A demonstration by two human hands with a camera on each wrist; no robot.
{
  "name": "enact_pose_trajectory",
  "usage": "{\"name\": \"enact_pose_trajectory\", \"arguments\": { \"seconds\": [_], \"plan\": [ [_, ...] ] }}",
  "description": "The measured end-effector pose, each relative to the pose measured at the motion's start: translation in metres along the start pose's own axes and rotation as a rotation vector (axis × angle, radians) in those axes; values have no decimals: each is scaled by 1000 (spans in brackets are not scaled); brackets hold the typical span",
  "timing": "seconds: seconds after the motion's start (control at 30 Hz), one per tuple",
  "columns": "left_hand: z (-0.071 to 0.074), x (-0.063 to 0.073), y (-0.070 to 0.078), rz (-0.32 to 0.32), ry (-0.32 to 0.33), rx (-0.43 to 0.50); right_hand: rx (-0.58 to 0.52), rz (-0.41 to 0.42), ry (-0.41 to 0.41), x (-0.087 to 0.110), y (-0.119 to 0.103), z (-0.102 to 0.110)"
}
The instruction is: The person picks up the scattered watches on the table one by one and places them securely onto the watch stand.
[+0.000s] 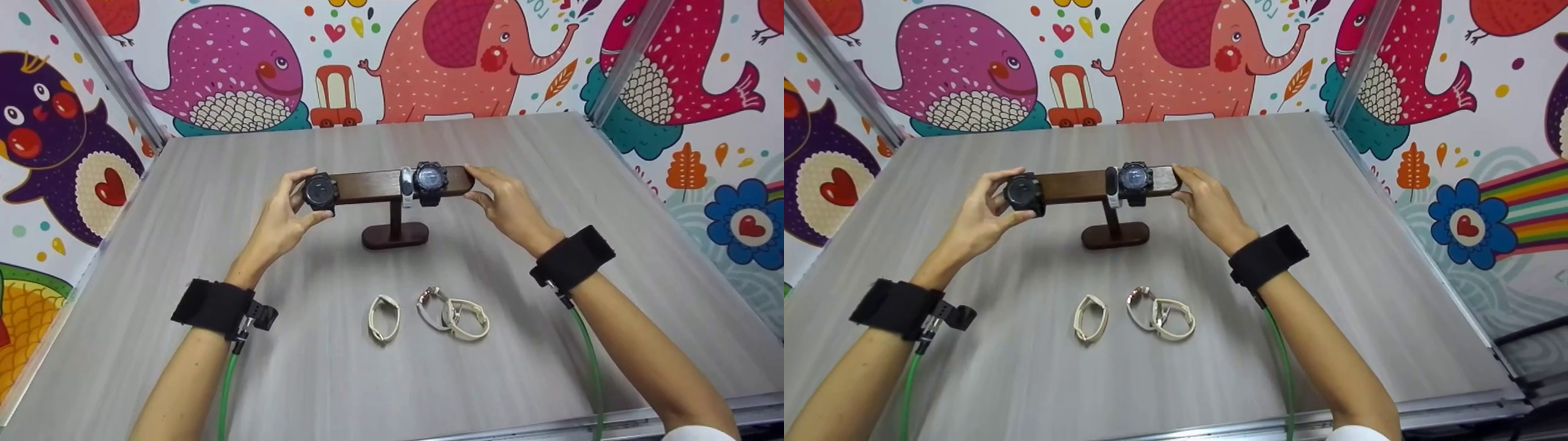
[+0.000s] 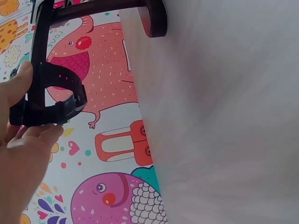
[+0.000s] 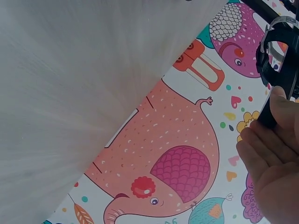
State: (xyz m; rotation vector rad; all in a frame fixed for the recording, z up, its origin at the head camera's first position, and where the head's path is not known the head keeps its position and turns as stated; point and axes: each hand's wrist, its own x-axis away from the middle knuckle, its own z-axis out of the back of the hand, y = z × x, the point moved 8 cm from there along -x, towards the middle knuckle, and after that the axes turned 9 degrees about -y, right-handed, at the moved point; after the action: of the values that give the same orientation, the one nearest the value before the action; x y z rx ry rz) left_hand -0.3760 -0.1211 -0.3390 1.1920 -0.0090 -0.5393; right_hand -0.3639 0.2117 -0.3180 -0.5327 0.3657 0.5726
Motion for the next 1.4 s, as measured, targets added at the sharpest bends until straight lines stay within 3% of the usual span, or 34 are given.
{"name": "enact_pose_trajectory", "arguments": {
  "seconds": [0.47,0.8,1.1,1.4],
  "plan": [
    [-11,-14,-1,23,-42,21,19,13,-12,0,-2,-3],
    [-5,-19,7,29,-27,-209,48,15,-13,0,-2,-1],
    [-11,-24,17,-48,-82,-453,50,7,-29,0,-3,-3],
    [-18,-31,23,-102,-128,-504,66,6,-35,1,-2,-3]
  ]
}}
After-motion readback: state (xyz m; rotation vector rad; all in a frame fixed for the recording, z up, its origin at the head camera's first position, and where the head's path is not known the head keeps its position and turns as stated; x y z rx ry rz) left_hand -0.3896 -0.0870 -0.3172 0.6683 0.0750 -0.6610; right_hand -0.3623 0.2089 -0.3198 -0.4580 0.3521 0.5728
